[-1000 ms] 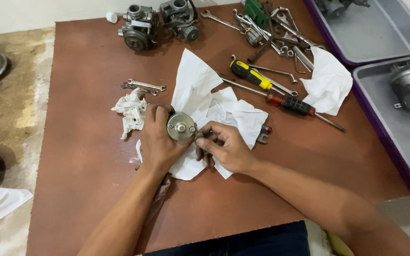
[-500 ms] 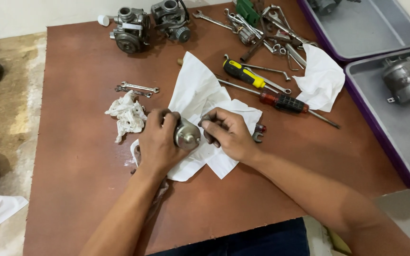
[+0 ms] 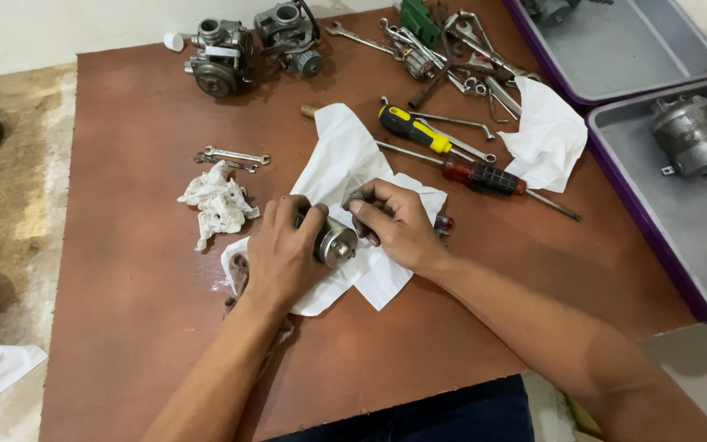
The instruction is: Repairing and cleaning a motorcycle starter motor and carburetors on a workshop workbench.
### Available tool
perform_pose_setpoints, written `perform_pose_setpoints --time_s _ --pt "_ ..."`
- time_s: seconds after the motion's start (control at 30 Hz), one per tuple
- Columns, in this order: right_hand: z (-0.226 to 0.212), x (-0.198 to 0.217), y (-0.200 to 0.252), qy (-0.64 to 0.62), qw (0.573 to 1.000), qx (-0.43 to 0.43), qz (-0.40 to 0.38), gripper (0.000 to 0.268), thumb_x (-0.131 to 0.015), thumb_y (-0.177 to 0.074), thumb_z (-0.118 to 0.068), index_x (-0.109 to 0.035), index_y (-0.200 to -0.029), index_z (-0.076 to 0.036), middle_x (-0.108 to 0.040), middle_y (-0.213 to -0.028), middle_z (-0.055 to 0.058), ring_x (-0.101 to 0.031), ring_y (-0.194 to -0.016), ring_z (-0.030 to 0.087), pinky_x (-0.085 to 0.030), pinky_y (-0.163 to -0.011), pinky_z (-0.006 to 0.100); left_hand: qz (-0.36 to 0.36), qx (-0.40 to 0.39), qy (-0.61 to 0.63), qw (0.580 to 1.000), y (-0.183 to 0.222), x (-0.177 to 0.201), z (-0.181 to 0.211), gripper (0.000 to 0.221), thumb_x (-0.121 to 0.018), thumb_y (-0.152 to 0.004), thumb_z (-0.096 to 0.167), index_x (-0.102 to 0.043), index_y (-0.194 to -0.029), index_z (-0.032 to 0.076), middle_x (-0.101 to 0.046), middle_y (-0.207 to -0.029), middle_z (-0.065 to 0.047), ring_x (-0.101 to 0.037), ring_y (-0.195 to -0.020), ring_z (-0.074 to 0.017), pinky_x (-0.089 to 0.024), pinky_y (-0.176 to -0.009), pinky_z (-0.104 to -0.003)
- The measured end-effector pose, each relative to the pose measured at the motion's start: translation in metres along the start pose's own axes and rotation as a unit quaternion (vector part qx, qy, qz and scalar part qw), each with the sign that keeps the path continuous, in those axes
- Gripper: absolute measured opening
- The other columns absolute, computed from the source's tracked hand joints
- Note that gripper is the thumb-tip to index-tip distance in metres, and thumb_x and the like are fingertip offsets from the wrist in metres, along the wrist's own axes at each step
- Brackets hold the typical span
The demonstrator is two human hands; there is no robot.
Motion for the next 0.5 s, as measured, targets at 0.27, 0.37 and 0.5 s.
perform_pose_setpoints --time_s 0.27,0.37,0.5 --pt "-0.008 0.011 -0.006 0.053 0.998 -0.018 0.027 0.015 -0.058 -0.103 -0.01 -0.068 -0.104 0.001 -0.065 -0.078 0.0 -0.053 -0.061 0.004 -0.045 -0.054 0.021 -0.045 -0.019 0.047 0.998 -0.006 0.009 0.011 0.069 -0.091 -0.056 0.032 -0.068 -0.116 0.006 -0.059 -0.123 -0.016 -0.054 -0.111 -0.0374 -0.05 -0.088 -0.049" --pt "-0.004 0.015 -0.008 0.042 0.998 -0.013 0.034 0.016 -0.058 -0.103 -0.009 -0.069 -0.108 0.001 -0.064 -0.079 -0.001 -0.054 -0.061 0.004 -0.045 -0.054 0.021 -0.068 -0.059 0.056 0.994 -0.008 0.013 0.023 0.074 -0.087 -0.055 0.038 -0.067 -0.119 0.006 -0.057 -0.129 -0.019 -0.049 -0.117 -0.042 -0.046 -0.095 -0.053" --pt "0.0 0.017 -0.008 0.055 0.998 -0.003 0.032 0.017 -0.059 -0.103 -0.01 -0.07 -0.11 0.001 -0.064 -0.08 -0.001 -0.054 -0.063 0.003 -0.046 -0.056 0.021 -0.082 -0.099 0.086 0.988 -0.007 0.016 0.022 0.078 -0.084 -0.06 0.043 -0.064 -0.124 0.004 -0.055 -0.134 -0.019 -0.048 -0.12 -0.0426 -0.043 -0.1 -0.055"
Point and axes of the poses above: each hand's wrist, its own y-axis away from the middle knuckle, its own x-axis out of the back of the hand, z = x × y, the point moved 6 cm from there along -y, towards the middle knuckle
